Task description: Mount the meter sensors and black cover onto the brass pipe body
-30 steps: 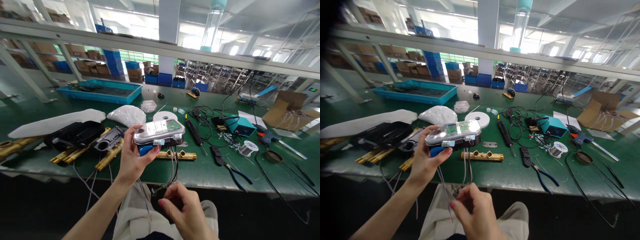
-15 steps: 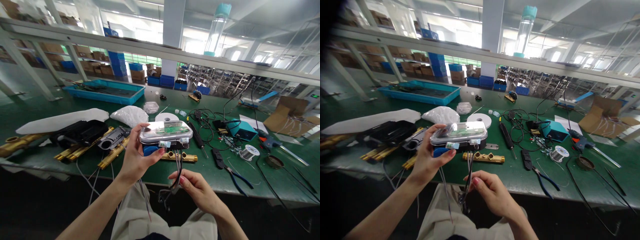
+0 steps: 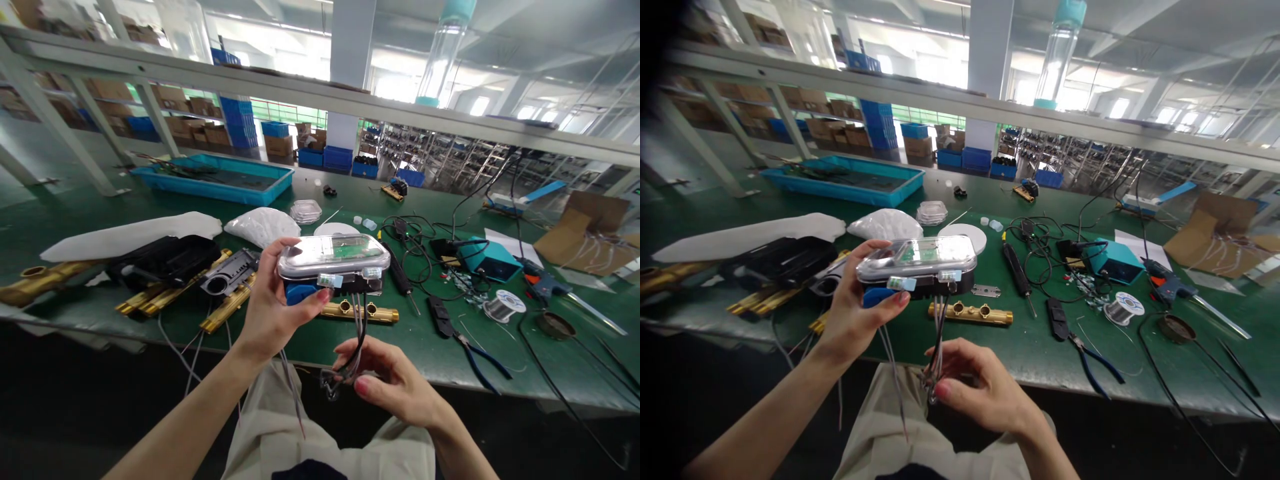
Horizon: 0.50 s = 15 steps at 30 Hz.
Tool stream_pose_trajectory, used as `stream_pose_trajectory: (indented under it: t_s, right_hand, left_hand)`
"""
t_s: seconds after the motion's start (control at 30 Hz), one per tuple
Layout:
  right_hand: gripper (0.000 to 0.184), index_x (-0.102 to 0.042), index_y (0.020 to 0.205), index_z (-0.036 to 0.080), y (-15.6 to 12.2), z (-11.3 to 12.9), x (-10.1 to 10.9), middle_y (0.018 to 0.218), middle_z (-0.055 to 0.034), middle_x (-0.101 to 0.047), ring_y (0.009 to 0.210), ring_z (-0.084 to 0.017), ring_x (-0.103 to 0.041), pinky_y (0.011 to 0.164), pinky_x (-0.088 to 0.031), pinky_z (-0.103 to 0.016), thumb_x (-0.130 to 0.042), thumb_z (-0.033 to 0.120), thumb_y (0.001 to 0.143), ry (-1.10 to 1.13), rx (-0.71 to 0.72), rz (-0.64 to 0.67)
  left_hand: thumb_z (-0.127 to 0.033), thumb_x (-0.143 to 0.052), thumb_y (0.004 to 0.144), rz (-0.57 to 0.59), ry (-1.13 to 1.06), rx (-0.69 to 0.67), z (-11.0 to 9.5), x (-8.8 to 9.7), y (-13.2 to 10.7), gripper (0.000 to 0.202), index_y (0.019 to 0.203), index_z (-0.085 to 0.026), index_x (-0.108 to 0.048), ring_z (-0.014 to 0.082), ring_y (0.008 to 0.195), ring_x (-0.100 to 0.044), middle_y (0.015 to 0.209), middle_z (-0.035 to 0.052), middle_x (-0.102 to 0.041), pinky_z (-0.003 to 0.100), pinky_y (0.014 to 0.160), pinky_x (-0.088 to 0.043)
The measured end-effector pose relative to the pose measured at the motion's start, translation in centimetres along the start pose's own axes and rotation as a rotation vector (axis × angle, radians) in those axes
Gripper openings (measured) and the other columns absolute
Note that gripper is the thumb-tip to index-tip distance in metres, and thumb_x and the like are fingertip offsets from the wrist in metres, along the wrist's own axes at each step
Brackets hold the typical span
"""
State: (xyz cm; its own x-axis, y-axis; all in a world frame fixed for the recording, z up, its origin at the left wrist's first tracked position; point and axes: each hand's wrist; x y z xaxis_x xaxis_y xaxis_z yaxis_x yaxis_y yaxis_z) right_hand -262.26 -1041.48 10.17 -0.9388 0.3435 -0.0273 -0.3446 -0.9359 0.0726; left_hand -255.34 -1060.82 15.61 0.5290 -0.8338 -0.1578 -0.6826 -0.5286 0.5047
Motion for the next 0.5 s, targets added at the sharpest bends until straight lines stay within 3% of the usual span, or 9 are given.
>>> stream_pose_trajectory:
  t_s: [0.1, 0.23, 0.37, 0.5]
  right_hand:
    - [0.037, -0.059, 0.107, 0.018, 0.1, -0.2, -0.4, 0.09, -0.0043, -0.066, 0.08, -0.014, -0.061, 0.074, -0.05, -0.028, -0.07, 0.034, 0.076, -0.035, -0.03, -0.067]
    - [0.018, -0.057, 0.094, 0.017, 0.0, -0.7, -0.3, 0.079, -0.0015, -0.064, 0.07, -0.01, -0.057, 0.062, -0.045, -0.022, -0.062, 0.028, 0.081, -0.121, -0.03, -0.171]
    - [0.008, -0.058, 0.087, 0.017, -0.1, -1.0, 0.6, 0.079, -0.0006, -0.062, 0.067, -0.009, -0.054, 0.061, -0.043, -0.022, -0.057, 0.023, 0.082, -0.397, 0.051, -0.34]
    - [0.007, -0.06, 0.086, 0.018, -0.3, -1.0, 2.0, 0.08, -0.001, -0.062, 0.07, -0.01, -0.054, 0.064, -0.044, -0.023, -0.055, 0.019, 0.082, -0.667, 0.091, -0.275]
  left_hand:
    - [-0.02, -0.082, 0.061, -0.013, 0.012, -0.007, -0.1, 0.0, 0.2, 0.065, 0.116, -0.023, -0.048, 0.0177, 0.082, -0.062, 0.102, 0.0039, -0.058, 0.021, 0.069, -0.056]
    - [-0.024, -0.084, 0.06, -0.01, 0.038, -0.012, 0.3, 0.7, 0.4, 0.067, 0.117, -0.026, -0.05, 0.0203, 0.083, -0.062, 0.103, 0.0046, -0.057, 0.026, 0.071, -0.058]
    - [-0.024, -0.084, 0.063, 0.014, -0.04, 0.019, 0.9, 1.5, 0.5, 0.065, 0.119, -0.028, -0.052, 0.0164, 0.081, -0.059, 0.106, 0.0034, -0.055, 0.02, 0.068, -0.054]
    - [-0.027, -0.082, 0.065, 0.019, -0.156, 0.067, 0.4, 1.7, 1.1, 0.06, 0.118, -0.026, -0.053, 0.0174, 0.085, -0.057, 0.102, 0.0036, -0.056, 0.021, 0.072, -0.052]
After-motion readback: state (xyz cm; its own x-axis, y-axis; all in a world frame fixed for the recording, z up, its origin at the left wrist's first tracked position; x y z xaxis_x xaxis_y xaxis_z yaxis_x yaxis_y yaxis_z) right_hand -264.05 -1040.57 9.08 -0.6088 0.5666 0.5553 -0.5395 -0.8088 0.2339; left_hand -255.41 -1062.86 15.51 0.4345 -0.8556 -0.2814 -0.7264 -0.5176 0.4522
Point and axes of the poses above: each hand's wrist, its own y-axis towards the middle knuckle, its own x-axis out of the back of the hand, z = x × y
